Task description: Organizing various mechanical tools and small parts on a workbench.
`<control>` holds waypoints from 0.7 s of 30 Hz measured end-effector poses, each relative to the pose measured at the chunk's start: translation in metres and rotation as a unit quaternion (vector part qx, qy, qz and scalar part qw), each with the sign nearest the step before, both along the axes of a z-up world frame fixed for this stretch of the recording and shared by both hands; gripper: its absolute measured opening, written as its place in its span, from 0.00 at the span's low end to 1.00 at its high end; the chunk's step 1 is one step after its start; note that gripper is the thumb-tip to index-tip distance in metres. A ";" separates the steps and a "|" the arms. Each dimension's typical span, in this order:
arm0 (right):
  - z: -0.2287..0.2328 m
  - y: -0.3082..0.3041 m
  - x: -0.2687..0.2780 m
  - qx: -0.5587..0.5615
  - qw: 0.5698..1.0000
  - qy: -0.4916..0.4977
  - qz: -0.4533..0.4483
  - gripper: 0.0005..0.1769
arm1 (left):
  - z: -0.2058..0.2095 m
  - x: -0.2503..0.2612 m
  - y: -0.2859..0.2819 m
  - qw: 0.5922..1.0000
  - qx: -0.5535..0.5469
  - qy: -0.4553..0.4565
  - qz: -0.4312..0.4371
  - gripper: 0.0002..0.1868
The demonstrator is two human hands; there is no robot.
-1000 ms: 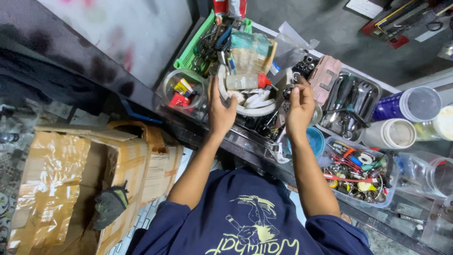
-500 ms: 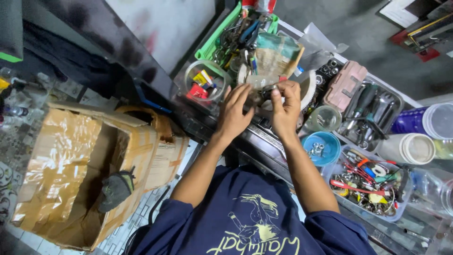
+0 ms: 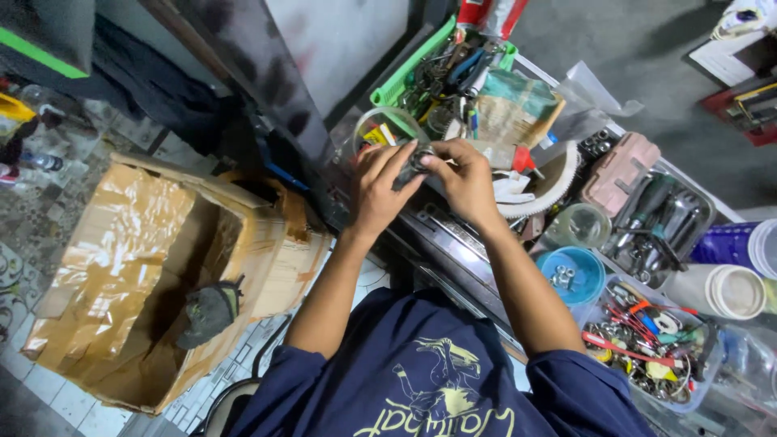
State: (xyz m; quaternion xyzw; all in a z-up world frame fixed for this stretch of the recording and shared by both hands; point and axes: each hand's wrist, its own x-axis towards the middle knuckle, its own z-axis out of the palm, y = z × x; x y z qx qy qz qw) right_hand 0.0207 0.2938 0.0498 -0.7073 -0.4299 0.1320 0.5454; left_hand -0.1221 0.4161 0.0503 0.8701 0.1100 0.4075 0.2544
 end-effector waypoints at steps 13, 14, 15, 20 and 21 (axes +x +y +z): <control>-0.014 0.048 -0.012 -0.035 0.992 0.117 0.019 0.12 | -0.037 -0.010 0.057 0.992 0.081 0.085 0.044 0.28; -0.013 0.045 -0.014 -0.006 0.995 0.099 0.004 0.11 | -0.037 -0.007 0.056 0.992 0.075 0.089 0.051 0.26; -0.012 0.042 -0.016 0.023 0.996 0.080 -0.011 0.09 | -0.037 -0.004 0.055 0.992 0.070 0.093 0.058 0.25; 0.006 0.025 -0.018 0.037 0.997 0.029 -0.053 0.08 | -0.024 0.002 0.051 0.990 0.052 0.102 0.084 0.24; 0.009 0.021 -0.018 0.060 0.997 0.010 -0.055 0.08 | -0.023 0.002 0.050 0.990 0.039 0.103 0.090 0.25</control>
